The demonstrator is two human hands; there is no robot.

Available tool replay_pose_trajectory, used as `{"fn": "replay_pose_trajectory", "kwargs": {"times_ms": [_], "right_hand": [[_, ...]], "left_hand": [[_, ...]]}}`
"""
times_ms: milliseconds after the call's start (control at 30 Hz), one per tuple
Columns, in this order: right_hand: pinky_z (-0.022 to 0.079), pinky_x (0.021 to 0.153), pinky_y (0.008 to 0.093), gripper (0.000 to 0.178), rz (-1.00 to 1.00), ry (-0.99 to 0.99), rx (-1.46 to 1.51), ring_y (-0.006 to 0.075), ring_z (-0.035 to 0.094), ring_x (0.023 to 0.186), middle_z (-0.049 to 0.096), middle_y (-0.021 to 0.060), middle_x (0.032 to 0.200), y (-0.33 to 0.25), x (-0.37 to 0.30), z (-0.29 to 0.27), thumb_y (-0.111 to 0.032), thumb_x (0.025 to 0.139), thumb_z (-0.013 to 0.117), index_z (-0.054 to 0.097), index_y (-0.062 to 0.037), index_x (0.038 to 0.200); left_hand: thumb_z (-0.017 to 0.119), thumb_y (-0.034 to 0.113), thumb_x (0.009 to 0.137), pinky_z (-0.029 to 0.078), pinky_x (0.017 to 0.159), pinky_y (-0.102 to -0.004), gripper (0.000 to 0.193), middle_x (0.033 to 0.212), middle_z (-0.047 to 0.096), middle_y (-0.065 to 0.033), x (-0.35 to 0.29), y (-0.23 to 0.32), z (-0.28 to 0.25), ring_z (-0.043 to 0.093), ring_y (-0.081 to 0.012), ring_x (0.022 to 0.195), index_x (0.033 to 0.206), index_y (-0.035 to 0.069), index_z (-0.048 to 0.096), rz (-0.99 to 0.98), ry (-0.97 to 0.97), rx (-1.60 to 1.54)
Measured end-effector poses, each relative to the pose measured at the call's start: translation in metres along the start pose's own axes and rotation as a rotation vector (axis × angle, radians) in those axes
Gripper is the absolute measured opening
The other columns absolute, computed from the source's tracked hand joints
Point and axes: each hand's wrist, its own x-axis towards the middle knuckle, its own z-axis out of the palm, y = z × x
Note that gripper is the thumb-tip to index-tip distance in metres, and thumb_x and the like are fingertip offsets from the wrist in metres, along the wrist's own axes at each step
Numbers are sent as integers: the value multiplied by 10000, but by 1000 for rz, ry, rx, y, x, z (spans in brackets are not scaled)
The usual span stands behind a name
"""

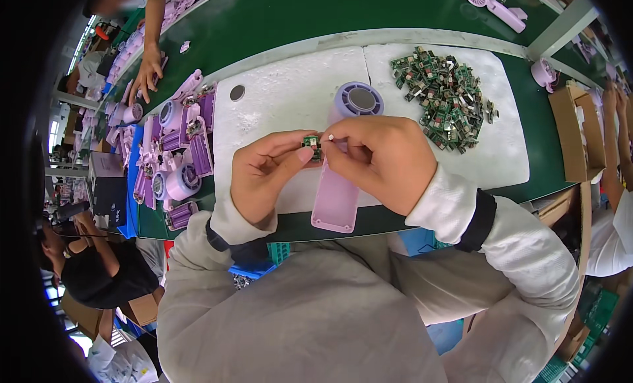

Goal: Assembling small handheld electronic fans by installing batteries and PCBs into the plastic housing.

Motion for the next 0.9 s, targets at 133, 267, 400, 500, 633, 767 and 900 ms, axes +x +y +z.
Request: {"fn": "replay_pose_trajectory", "kwargs": {"times_ms": [133, 267, 400, 500, 633, 767, 900], "right_hand": [[380, 492, 260, 94, 14, -20, 0, 89, 429, 488, 492, 27, 558, -4, 0, -4, -35, 842, 717, 715, 1, 929], [373, 491, 258, 79, 16, -25, 4, 82, 411, 485, 478, 10, 548, 0, 0, -3, -24, 837, 724, 720, 1, 912], [365, 499, 255, 75, 48, -20, 12, 75, 407, 498, 472, -5, 555, -1, 0, -6, -20, 836, 737, 728, -4, 909], [361, 507, 253, 79, 74, -40, 51, 71, 409, 514, 475, -8, 571, 2, 0, -8, -25, 840, 746, 732, -8, 915], [356, 519, 252, 92, 83, -99, 136, 69, 412, 540, 487, -4, 602, 9, -1, -10, -39, 847, 757, 734, -12, 932], [356, 526, 250, 108, 68, -140, 156, 70, 410, 551, 498, 2, 622, 10, 0, -13, -49, 849, 764, 732, -13, 946], [357, 527, 251, 117, 84, -148, 141, 73, 404, 548, 504, 1, 625, 11, -1, -12, -49, 850, 763, 732, -16, 958]], "left_hand": [[606, -17, 967, 550, 954, -308, 245, 1192, 683, -154, -2, -4, -1, 669, -192, 1056, 1206, -51, 648, 28, 1, 26], [622, -13, 957, 556, 945, -308, 226, 1186, 684, -153, -1, -4, -3, 669, -197, 1044, 1176, -38, 676, 64, -19, 27], [599, -75, 942, 574, 937, -361, 261, 1217, 657, -196, 1, -9, -9, 666, -250, 1075, 1185, -18, 674, 92, -55, 16], [618, -40, 947, 582, 917, -346, 234, 1163, 674, -171, 2, -6, -10, 672, -234, 1043, 1173, -33, 678, 52, -85, -3], [631, -26, 945, 595, 897, -342, 228, 1123, 682, -157, 5, -4, -13, 679, -226, 1013, 1167, -36, 682, -57, -151, -94], [634, -29, 941, 607, 886, -346, 229, 1110, 680, -156, 4, -10, -14, 682, -226, 996, 1164, -32, 684, -80, -187, -161], [635, -31, 939, 608, 891, -352, 228, 1105, 680, -153, 1, -10, -12, 683, -229, 990, 1163, -32, 683, -22, -178, -119]]}}
